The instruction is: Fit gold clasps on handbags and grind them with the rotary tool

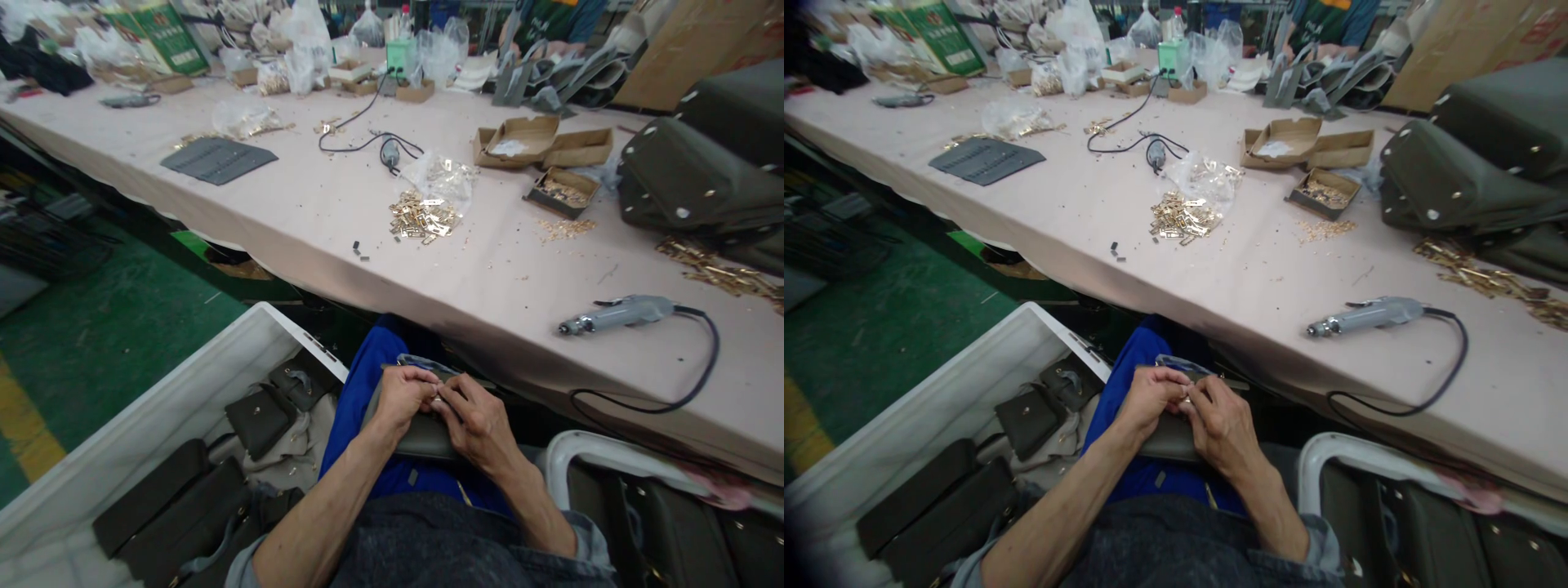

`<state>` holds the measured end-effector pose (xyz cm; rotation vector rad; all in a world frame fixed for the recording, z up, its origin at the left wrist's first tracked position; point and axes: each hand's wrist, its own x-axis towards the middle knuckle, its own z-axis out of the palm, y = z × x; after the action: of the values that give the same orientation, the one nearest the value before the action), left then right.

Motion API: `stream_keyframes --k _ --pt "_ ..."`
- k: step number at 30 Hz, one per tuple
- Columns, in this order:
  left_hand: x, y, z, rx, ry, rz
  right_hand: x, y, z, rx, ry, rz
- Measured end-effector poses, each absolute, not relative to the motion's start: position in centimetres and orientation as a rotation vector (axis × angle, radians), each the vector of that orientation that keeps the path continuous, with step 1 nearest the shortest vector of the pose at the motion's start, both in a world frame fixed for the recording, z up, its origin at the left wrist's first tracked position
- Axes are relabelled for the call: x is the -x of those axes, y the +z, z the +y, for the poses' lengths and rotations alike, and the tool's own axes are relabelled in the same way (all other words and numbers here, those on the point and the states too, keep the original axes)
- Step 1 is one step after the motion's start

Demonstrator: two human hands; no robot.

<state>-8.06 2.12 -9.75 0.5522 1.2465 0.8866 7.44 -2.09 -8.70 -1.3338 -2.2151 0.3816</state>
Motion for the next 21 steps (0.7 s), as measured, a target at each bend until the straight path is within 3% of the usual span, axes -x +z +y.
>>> stream_keyframes --k 6,13,21 --pt "8.1 -9.5 2.4 -0.549 0.785 1.205 -7.4 -9.3 -0.8 1.317 0.399 -2.113" --pt "7.9 -9.7 1.6 -0.797 0.783 1.148 -8.3 -8.9 2.0 1.481 0.870 -1.764" --pt "7.6 -10.2 1.7 -0.772 0.807 1.194 -9.1 -8.8 2.0 1.502 1.106 -1.710"
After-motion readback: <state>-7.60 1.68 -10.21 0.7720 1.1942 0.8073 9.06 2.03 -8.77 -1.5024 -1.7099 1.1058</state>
